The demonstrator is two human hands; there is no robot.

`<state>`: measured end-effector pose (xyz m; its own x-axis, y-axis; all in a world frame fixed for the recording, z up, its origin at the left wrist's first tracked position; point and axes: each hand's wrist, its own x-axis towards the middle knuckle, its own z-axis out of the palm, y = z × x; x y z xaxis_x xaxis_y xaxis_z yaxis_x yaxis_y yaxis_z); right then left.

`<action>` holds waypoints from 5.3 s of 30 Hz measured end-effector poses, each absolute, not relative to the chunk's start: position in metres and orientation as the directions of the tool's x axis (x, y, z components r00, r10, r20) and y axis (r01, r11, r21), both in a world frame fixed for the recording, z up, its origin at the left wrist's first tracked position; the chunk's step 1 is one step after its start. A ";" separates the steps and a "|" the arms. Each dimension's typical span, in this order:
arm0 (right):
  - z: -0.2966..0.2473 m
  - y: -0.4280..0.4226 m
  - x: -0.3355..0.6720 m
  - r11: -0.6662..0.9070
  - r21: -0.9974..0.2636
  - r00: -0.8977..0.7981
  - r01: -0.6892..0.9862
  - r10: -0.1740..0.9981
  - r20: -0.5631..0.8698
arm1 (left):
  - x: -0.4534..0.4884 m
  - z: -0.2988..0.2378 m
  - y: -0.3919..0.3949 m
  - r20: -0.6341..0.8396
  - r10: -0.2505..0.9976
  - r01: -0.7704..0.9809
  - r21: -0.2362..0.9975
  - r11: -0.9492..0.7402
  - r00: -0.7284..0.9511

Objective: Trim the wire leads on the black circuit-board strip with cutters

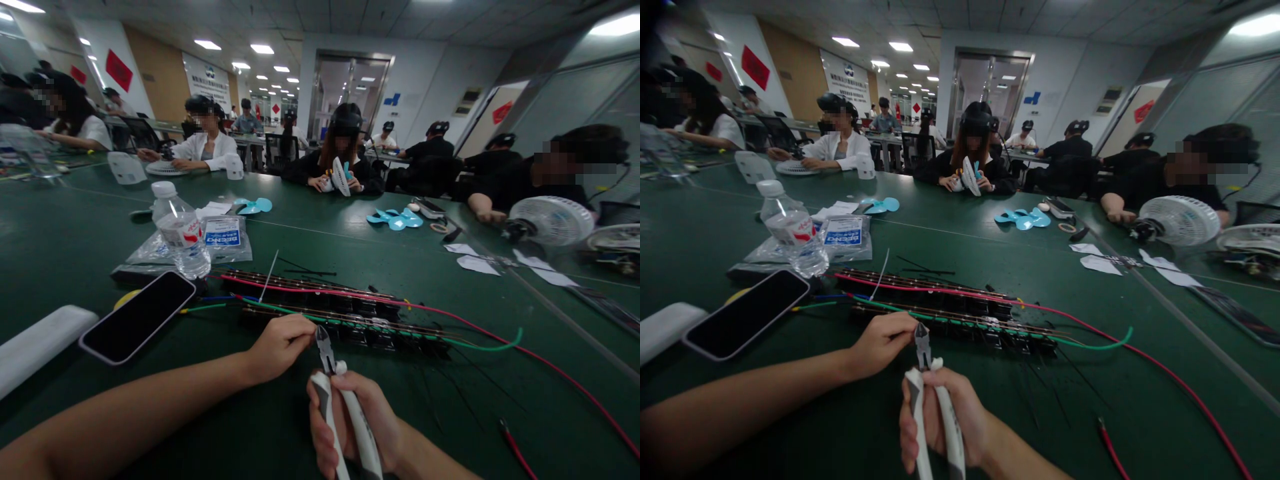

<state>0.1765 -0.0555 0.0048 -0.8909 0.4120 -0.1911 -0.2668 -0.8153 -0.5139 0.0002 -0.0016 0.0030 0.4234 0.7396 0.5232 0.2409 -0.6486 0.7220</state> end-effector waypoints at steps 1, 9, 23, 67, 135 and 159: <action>0.005 -0.055 0.177 -0.811 -0.521 -0.889 -0.266 0.415 -0.192 | 0.000 0.003 -0.002 0.524 0.740 0.241 0.722 -0.649 0.421; 0.008 -0.058 0.175 -0.793 -0.538 -0.866 -0.286 0.454 -0.208 | 0.002 0.000 0.000 0.486 0.815 0.252 0.785 -0.566 0.317; 0.004 -0.057 0.176 -0.755 -0.587 -0.804 -0.292 0.526 -0.277 | 0.001 0.000 0.000 0.529 0.759 0.237 0.737 -0.633 0.380; 0.006 -0.053 0.180 -0.858 -0.412 -0.936 -0.308 0.351 -0.031 | 0.001 0.002 0.000 0.496 0.749 0.220 0.749 -0.625 0.439; 0.003 -0.054 0.174 -0.823 -0.499 -0.867 -0.272 0.435 -0.245 | 0.001 0.001 0.000 0.526 0.714 0.210 0.717 -0.664 0.463; 0.004 -0.054 0.174 -0.841 -0.470 -0.852 -0.268 0.435 -0.291 | 0.001 0.004 -0.001 0.491 0.718 0.212 0.732 -0.647 0.493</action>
